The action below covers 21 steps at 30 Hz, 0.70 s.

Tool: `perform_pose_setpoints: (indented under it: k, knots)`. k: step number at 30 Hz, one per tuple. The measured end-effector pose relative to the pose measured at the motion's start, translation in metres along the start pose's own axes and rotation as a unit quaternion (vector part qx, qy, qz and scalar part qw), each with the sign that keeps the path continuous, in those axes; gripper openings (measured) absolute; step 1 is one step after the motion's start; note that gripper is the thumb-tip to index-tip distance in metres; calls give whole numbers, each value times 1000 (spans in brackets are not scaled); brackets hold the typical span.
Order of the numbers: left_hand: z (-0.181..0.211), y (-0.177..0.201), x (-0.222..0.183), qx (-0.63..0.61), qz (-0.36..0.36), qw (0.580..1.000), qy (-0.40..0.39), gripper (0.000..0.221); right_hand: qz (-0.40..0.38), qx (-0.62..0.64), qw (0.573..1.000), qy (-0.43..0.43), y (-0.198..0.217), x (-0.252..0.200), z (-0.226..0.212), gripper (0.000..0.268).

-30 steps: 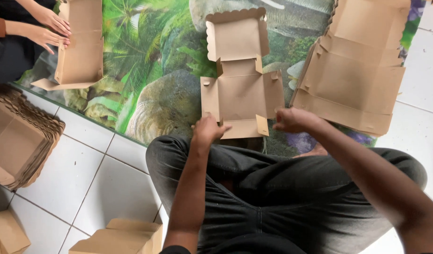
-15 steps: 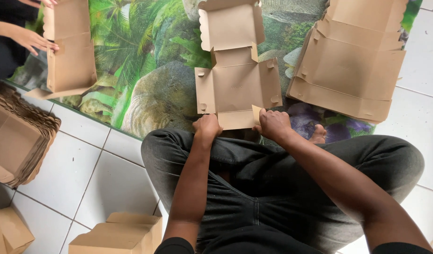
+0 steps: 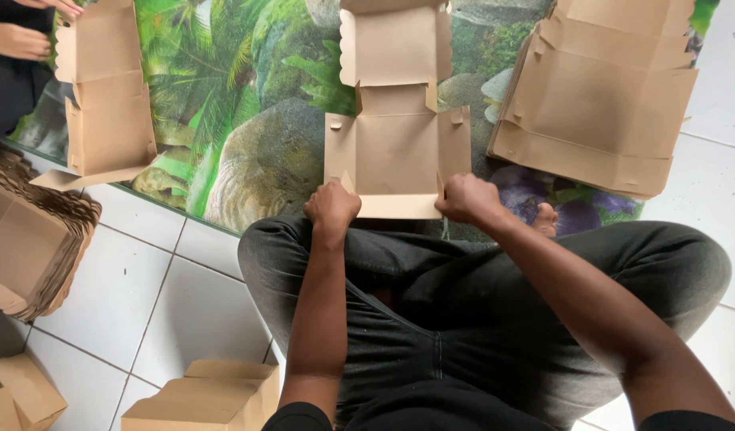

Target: Assembling small cardboard boxes by folding pre-cut sheets and interlocking tabs.

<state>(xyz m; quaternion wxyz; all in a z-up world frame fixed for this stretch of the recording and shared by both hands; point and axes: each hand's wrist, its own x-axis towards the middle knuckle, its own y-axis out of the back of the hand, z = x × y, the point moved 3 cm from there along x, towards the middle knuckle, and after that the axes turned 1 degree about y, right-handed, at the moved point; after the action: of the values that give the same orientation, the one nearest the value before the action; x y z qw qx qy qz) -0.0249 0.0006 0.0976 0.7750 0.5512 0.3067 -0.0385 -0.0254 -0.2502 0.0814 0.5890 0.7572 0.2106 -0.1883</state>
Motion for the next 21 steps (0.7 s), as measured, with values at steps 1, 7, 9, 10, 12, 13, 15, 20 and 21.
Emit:
perform_pose_setpoints:
  k: [1,7,9,10,12,13,15,20,21]
  knots:
    - [0,-6,1,2,-3,1000,2,45,-4,1,1000,0,3,-1,1,41]
    - [37,4,-23,21,295,950,-103,49,31,88,995,-21,10,15,15,30]
    - [65,12,-47,-139,278,912,-266,33,67,97,993,18,11,18,14,31]
    - [67,-12,-36,-139,277,913,-267,33,66,98,993,16,12,16,13,31]
    - [74,-57,-21,-214,302,829,-420,51,79,108,991,19,15,14,11,30]
    - [80,-57,-27,-214,299,829,-420,51,77,109,991,17,14,14,12,30]
    - [90,-62,-30,-239,142,899,-338,40,86,122,989,17,13,15,13,30]
    - [108,-91,4,-211,37,944,-251,42,74,149,986,4,15,20,16,30]
    - [111,-98,10,-203,16,952,-228,39,73,153,986,2,16,19,16,30]
